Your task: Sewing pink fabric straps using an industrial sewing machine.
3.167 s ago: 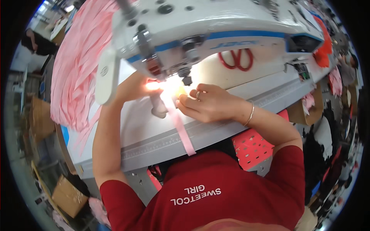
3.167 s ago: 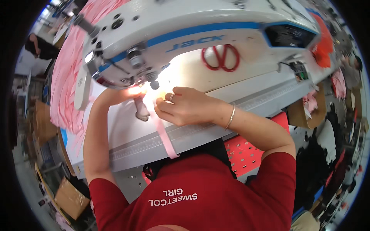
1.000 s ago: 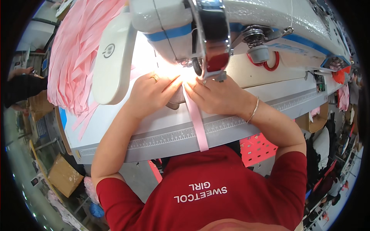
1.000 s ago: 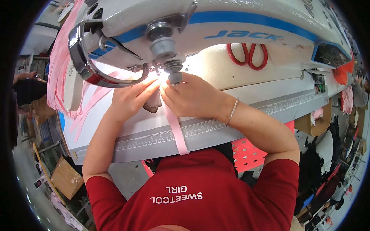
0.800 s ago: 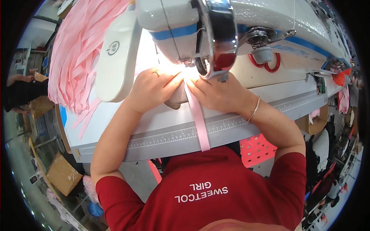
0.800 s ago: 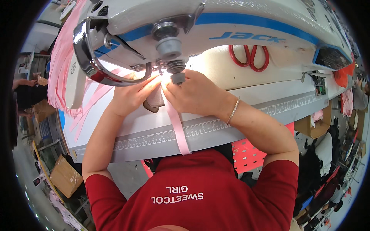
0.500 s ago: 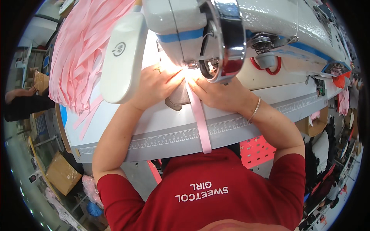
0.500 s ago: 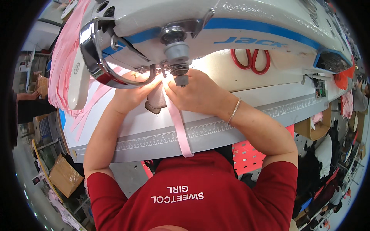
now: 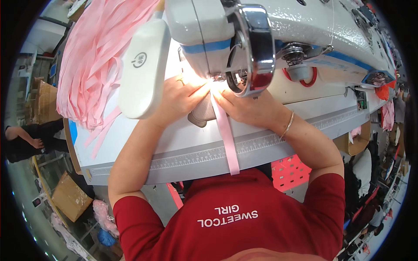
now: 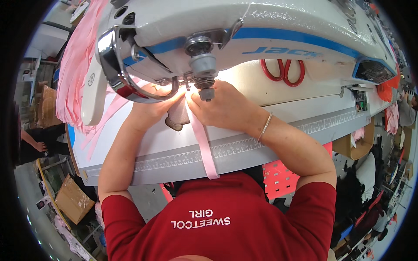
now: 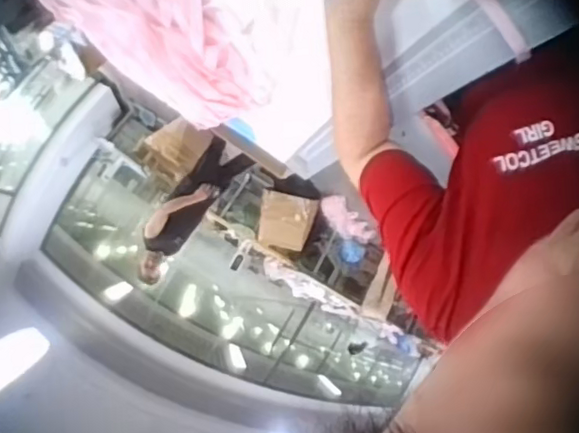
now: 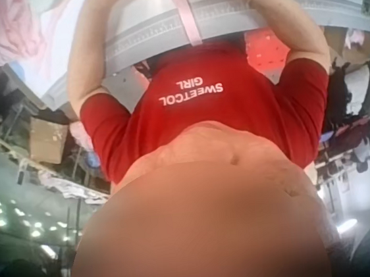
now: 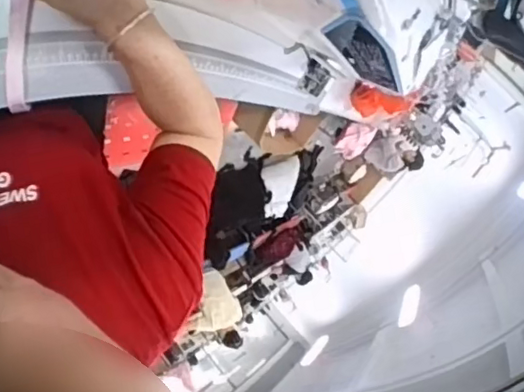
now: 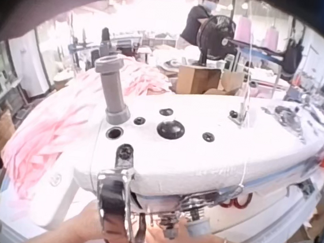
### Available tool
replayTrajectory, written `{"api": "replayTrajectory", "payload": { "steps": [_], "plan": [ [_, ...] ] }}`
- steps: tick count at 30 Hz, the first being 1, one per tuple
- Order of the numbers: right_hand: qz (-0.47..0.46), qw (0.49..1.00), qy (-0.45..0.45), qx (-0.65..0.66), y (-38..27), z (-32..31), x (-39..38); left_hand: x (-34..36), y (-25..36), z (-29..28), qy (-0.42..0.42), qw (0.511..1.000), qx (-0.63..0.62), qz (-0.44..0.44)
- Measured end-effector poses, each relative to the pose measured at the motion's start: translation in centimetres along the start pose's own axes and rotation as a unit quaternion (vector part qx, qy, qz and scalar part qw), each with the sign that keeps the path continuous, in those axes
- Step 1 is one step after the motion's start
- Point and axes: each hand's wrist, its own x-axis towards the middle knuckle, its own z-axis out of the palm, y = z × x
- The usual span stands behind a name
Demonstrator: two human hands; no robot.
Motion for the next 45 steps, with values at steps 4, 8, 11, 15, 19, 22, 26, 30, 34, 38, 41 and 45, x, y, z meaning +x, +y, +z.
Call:
{"api": "replayTrajectory", "payload": {
  "steps": [4, 8, 11, 15, 19, 22, 26, 30, 34, 38, 41, 45],
  "plan": [
    [0.000, 1.000, 0.022, 0.013, -0.1, 0.2, 0.1, 0.2, 0.1, -0.8, -0.047, 0.999, 0.011, 0.001],
    [-0.010, 1.000, 0.002, 0.006, -0.2, 0.1, 0.0, 0.4, 0.3, -1.2, -0.056, 0.998, -0.013, -0.022],
    [-0.011, 0.999, -0.011, -0.029, -0.5, 0.8, -0.9, 0.8, 0.6, -1.5, -0.084, 0.995, -0.027, -0.055],
    [-0.027, 0.999, -0.001, -0.045, -0.2, 0.8, -0.6, 0.8, 0.6, -1.5, -0.080, 0.994, -0.038, -0.064],
    [-0.027, 0.999, -0.004, -0.027, -0.1, 0.6, -0.4, 0.8, 0.5, -1.2, -0.066, 0.990, -0.078, -0.094],
    [-0.042, 0.999, -0.007, -0.018, -0.1, 0.4, 0.1, -0.4, 0.3, -1.0, -0.091, 0.969, -0.154, -0.169],
    [-0.036, 0.999, -0.008, -0.022, -0.1, 0.0, 0.2, 0.5, 0.8, -2.0, -0.095, 0.980, -0.108, -0.139],
    [0.003, 0.999, -0.005, 0.046, -0.5, 0.0, -0.2, -0.3, 1.3, -1.8, -0.120, 0.974, 0.140, -0.132],
    [0.007, 1.000, 0.003, 0.024, -0.7, 0.0, -0.1, -1.8, -5.0, -1.9, 0.020, 0.955, 0.264, -0.136],
    [0.026, 0.999, -0.006, 0.048, -0.9, -0.4, 0.0, -2.2, -8.4, -3.0, -0.041, 0.961, 0.186, -0.199],
    [0.056, 0.991, 0.033, 0.115, -3.3, -2.6, -2.9, -3.8, -3.3, -3.8, -0.085, 0.965, 0.143, -0.202],
    [0.092, 0.963, 0.129, 0.216, -10.8, -7.1, -9.8, -5.3, 9.6, -7.0, -0.045, 0.956, -0.156, -0.245]
  ]
}}
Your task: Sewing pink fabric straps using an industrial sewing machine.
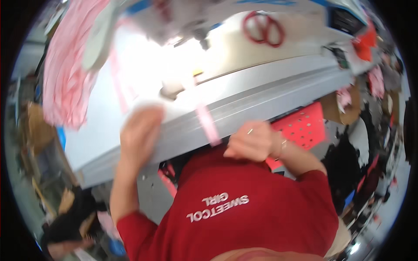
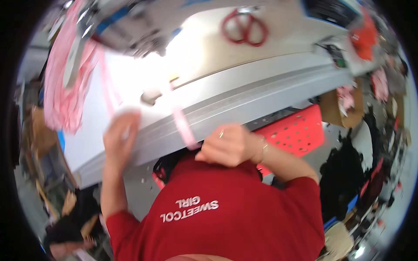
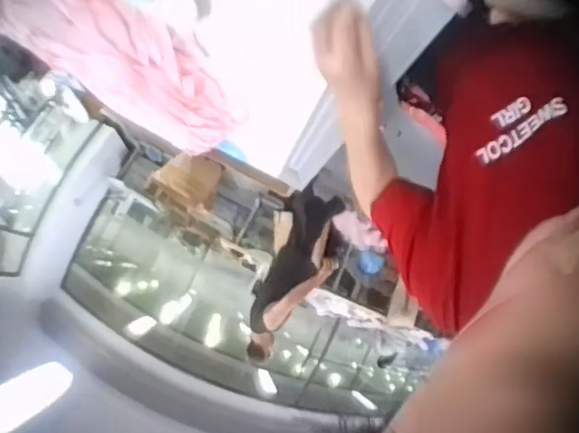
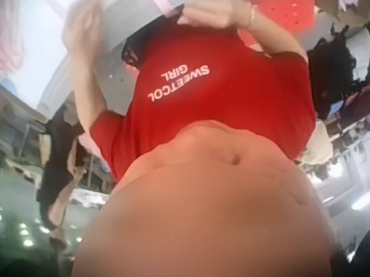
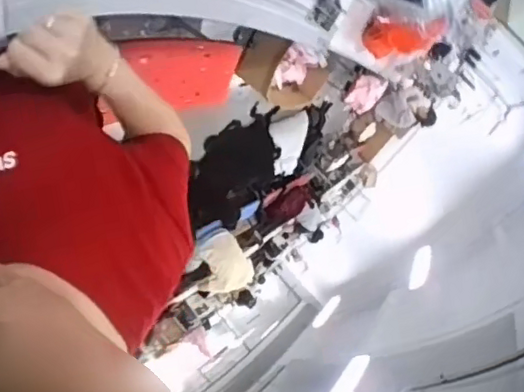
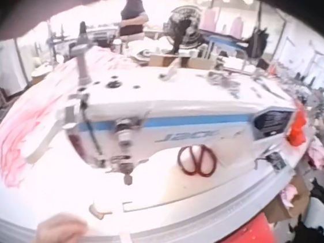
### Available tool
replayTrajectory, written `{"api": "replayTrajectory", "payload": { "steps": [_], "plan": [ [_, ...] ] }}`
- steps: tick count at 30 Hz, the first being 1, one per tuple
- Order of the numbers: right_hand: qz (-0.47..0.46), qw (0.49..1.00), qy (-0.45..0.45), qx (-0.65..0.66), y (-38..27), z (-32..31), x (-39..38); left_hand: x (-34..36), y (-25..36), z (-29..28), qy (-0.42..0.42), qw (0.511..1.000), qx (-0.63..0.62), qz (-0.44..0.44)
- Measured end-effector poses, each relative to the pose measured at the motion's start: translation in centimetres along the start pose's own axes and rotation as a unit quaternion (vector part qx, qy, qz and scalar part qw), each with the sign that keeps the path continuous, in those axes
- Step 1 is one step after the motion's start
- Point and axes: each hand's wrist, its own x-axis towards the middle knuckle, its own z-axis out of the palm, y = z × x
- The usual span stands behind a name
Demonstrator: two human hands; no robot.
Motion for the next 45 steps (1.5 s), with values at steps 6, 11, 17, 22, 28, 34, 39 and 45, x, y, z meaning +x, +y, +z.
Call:
{"api": "replayTrajectory", "payload": {
  "steps": [6, 11, 17, 22, 28, 34, 39, 45],
  "plan": [
    [0.382, 0.904, -0.056, 0.182, -4.3, 7.0, -6.7, -10.0, 4.3, 6.8, 0.016, 0.992, -0.094, 0.088],
    [0.460, 0.780, -0.021, 0.424, -5.2, 7.3, -4.7, -13.3, 2.7, 14.8, 0.041, 0.954, -0.243, -0.168],
    [0.461, 0.757, 0.017, 0.463, -7.1, 6.1, -5.1, -12.6, 3.8, 14.7, 0.026, 0.853, -0.465, -0.236],
    [0.453, 0.794, 0.002, 0.405, -7.9, 5.7, -5.3, -11.5, 5.8, 13.5, 0.039, 0.850, -0.448, -0.275],
    [0.400, 0.858, -0.006, 0.322, -7.7, 5.0, -5.7, -9.6, 7.1, 12.3, -0.038, 0.841, -0.442, -0.310],
    [0.480, 0.766, -0.047, 0.426, -8.4, 2.9, -4.6, -8.7, 8.5, 12.0, 0.003, 0.810, -0.500, -0.307],
    [0.483, 0.753, -0.080, 0.439, -8.7, 2.4, -3.5, -8.9, 9.0, 11.6, -0.003, 0.809, -0.497, -0.314],
    [0.512, 0.721, -0.089, 0.458, -9.2, 2.3, -3.4, -9.0, 9.6, 11.1, 0.030, 0.789, -0.504, -0.350]
  ]
}}
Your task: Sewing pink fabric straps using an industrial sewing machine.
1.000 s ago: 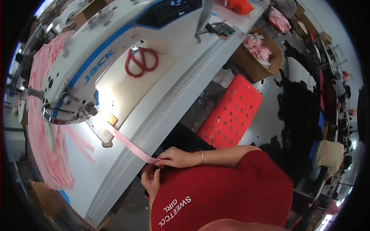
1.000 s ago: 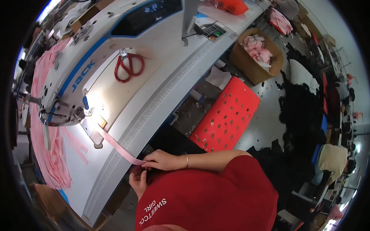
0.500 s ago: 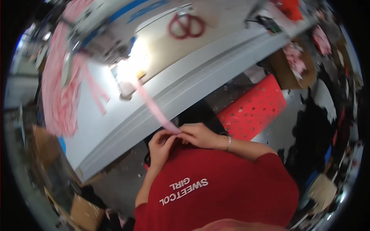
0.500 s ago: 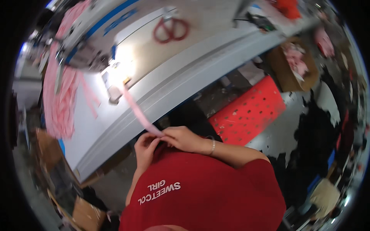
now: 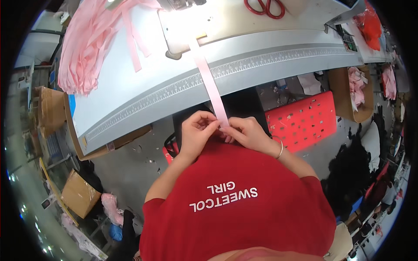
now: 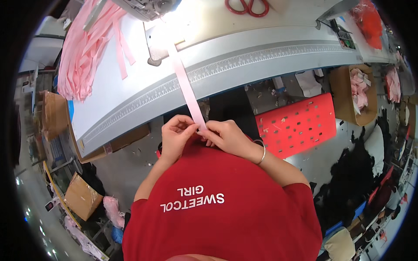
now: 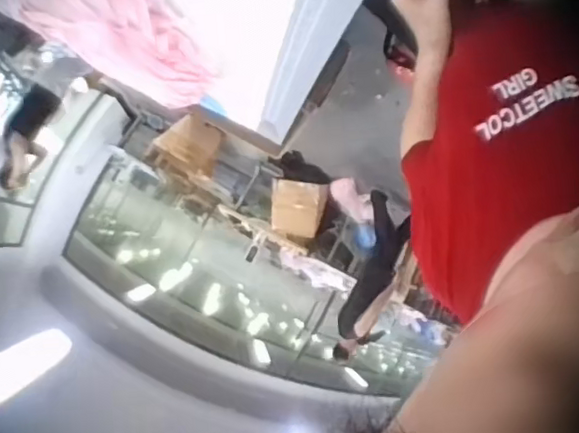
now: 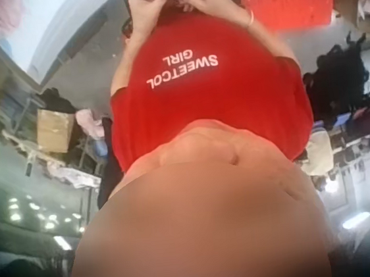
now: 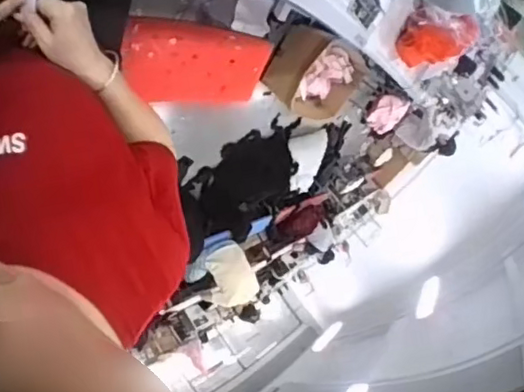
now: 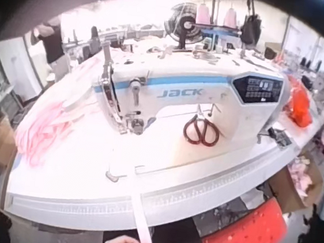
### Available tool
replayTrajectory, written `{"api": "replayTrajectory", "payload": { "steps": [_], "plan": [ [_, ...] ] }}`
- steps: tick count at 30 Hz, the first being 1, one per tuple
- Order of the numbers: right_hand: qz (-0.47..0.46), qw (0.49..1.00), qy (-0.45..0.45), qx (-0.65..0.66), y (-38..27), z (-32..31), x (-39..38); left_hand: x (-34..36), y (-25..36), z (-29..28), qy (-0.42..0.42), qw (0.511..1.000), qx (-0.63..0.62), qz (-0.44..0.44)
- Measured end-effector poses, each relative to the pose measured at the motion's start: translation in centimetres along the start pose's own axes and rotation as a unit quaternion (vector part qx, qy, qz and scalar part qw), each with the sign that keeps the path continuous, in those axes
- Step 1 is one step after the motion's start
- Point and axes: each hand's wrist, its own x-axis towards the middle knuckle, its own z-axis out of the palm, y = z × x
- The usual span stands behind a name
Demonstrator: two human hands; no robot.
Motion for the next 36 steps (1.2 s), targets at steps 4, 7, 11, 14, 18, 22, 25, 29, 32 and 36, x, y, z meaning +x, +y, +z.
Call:
{"api": "replayTrajectory", "payload": {
  "steps": [4, 7, 11, 14, 18, 22, 25, 29, 32, 36],
  "plan": [
    [-0.008, 1.000, -0.003, 0.000, 0.0, 0.3, -0.5, -0.4, -0.4, -0.4, -0.025, 0.999, -0.027, -0.036],
    [-0.003, 1.000, -0.004, 0.003, 0.1, 0.2, -0.6, -0.3, -0.3, -0.2, -0.042, 0.996, -0.051, -0.063],
    [0.017, 1.000, -0.021, 0.011, -0.2, -0.1, -0.8, 0.1, -0.4, -0.4, -0.049, 0.995, -0.047, -0.079],
    [0.063, 0.995, -0.034, 0.069, 0.0, -0.2, -1.4, 0.2, -0.8, -0.5, -0.059, 0.989, -0.091, -0.097],
    [0.070, 0.993, -0.053, 0.075, 0.2, -0.5, -1.8, 0.2, -0.6, -0.3, -0.067, 0.985, -0.110, -0.116],
    [0.096, 0.987, -0.069, 0.111, 0.2, -0.5, -1.9, 0.1, -0.6, -0.2, -0.073, 0.980, -0.122, -0.140],
    [0.098, 0.984, -0.074, 0.125, 0.2, -0.5, -2.2, 0.0, -0.5, -0.2, -0.080, 0.976, -0.135, -0.153],
    [0.095, 0.987, -0.081, 0.106, 0.0, -0.8, -2.6, 0.0, -0.5, -0.1, -0.083, 0.973, -0.145, -0.160],
    [0.088, 0.986, -0.071, 0.126, 0.2, -0.8, -3.0, 0.0, -0.4, 0.0, -0.079, 0.973, -0.143, -0.163],
    [0.085, 0.985, -0.066, 0.133, 0.2, -1.0, -3.3, 0.0, -0.6, -0.1, -0.079, 0.973, -0.144, -0.163]
  ]
}}
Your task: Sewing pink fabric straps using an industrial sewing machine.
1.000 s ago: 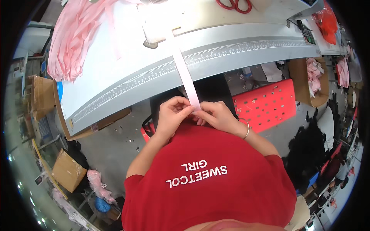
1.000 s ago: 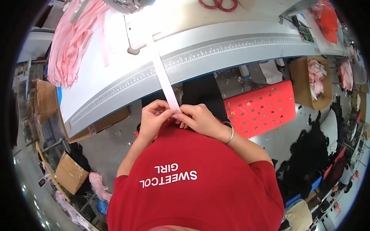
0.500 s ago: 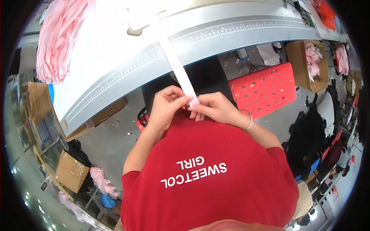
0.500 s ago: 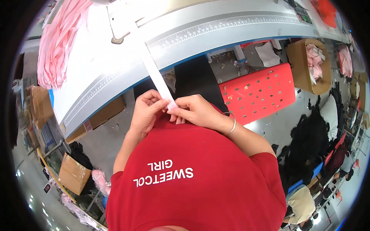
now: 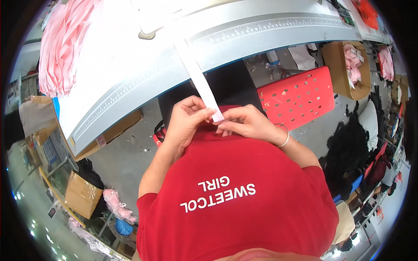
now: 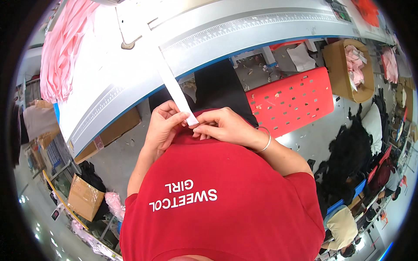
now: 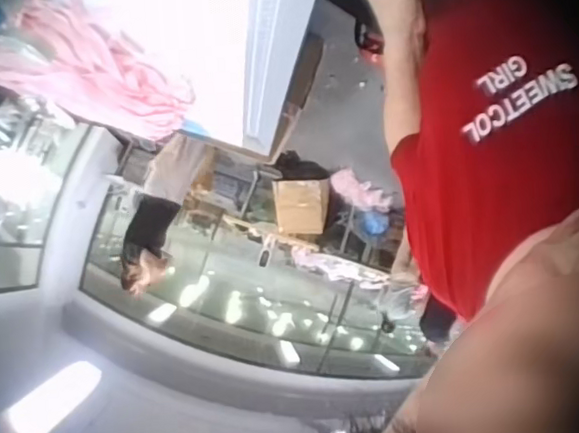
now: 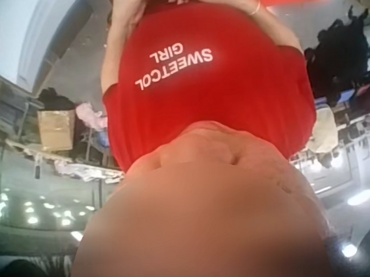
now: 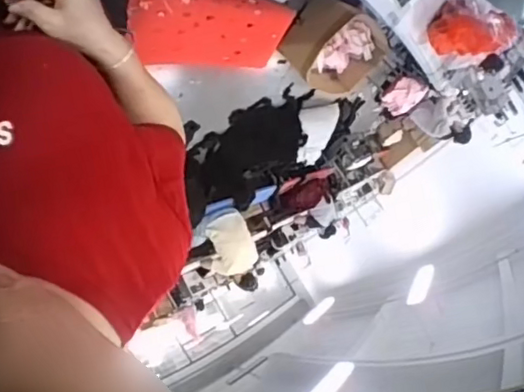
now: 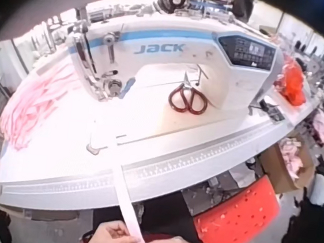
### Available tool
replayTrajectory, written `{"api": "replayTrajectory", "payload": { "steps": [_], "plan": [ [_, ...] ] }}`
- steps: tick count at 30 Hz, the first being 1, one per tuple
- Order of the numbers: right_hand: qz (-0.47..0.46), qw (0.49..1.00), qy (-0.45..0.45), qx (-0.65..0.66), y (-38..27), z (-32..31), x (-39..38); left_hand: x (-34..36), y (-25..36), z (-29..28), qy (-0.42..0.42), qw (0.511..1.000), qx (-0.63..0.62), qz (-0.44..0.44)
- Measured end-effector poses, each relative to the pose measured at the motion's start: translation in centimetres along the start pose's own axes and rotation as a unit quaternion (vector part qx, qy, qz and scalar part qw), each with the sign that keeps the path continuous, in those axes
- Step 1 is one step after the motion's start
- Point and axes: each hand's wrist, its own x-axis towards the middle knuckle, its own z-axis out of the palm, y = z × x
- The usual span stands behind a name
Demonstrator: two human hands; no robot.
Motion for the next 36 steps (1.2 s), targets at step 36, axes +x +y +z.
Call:
{"api": "replayTrajectory", "payload": {
  "steps": [36],
  "plan": [
    [-0.515, 0.653, 0.126, -0.541, -1.3, 0.1, 1.0, 2.7, -0.9, -1.6, -0.156, 0.962, -0.224, 0.018]
  ]
}}
